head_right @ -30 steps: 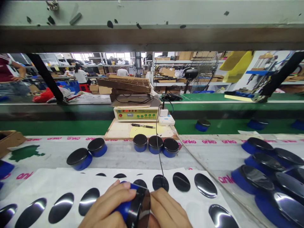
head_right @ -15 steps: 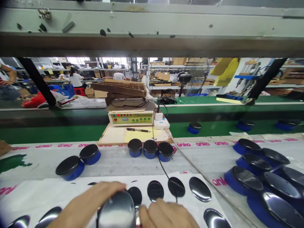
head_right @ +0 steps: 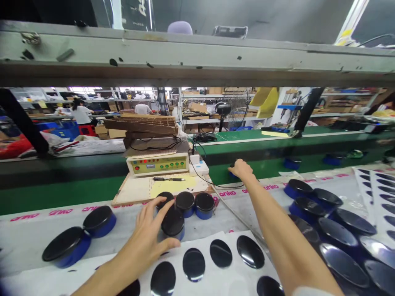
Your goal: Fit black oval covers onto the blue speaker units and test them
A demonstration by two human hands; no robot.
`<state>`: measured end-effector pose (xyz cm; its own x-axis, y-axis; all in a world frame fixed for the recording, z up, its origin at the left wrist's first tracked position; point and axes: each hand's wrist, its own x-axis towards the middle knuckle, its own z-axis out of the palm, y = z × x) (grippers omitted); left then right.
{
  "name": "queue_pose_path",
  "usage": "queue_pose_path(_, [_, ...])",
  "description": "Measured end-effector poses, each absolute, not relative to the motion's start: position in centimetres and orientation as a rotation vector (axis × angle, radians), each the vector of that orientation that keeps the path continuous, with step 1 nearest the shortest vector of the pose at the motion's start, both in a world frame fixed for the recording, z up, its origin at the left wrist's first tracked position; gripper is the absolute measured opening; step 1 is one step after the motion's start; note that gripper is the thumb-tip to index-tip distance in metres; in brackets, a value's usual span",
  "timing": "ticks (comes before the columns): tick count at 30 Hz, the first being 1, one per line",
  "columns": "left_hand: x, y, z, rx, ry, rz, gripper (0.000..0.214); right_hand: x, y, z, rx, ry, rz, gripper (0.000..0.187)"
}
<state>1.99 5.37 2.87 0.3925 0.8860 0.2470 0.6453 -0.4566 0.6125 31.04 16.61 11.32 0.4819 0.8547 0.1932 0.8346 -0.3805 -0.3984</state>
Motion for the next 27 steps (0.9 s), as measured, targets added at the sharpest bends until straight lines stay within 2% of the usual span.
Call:
queue_pose_path(4, [1.2,3.8,6.6,1.91,1.132,0.951,0.042,28.6,14.7,12.4,-2.006,-1.622,0.243,0.031])
queue_pose_path(5, [1.2,3.4,7.6,1.831,1.09,0.979,0.045,27.5,13.4,13.0,-1.909,-1.691,0.289,0.035])
queue_pose_path(8, [1.5,2.5,10.3,1.59,0.852,0.997,0.073,23.4,8.0,14.7,-1.566,-1.936,0.475,0.049])
queue_pose_path(10, [1.4,1.8,11.2,1.405,0.655,0.95,0.075,21.1,4.3,15.6,-1.265,-2.143,0.555,0.042])
queue_pose_path(13, [0.5,0.5,11.5,1.094,0.535,0.863,0.057,19.7,0.5,16.2,-1.067,-2.207,0.175,0.023])
queue_pose_path(20, [-1.3,-1.9,10.8,0.605,0.525,0.944,0.033,19.6,-1.7,13.6,-0.753,-2.349,-0.324,0.028])
queue_pose_path(23, [-1.3,-2.2,10.7,0.587,0.535,0.964,0.035,19.1,-2.3,12.8,-0.747,-2.386,-0.362,0.027])
queue_pose_path(27, [-1.3,-2.2,10.0,0.746,0.68,1.0,0.055,18.7,-2.8,12.6,-0.799,-2.372,-0.569,0.032])
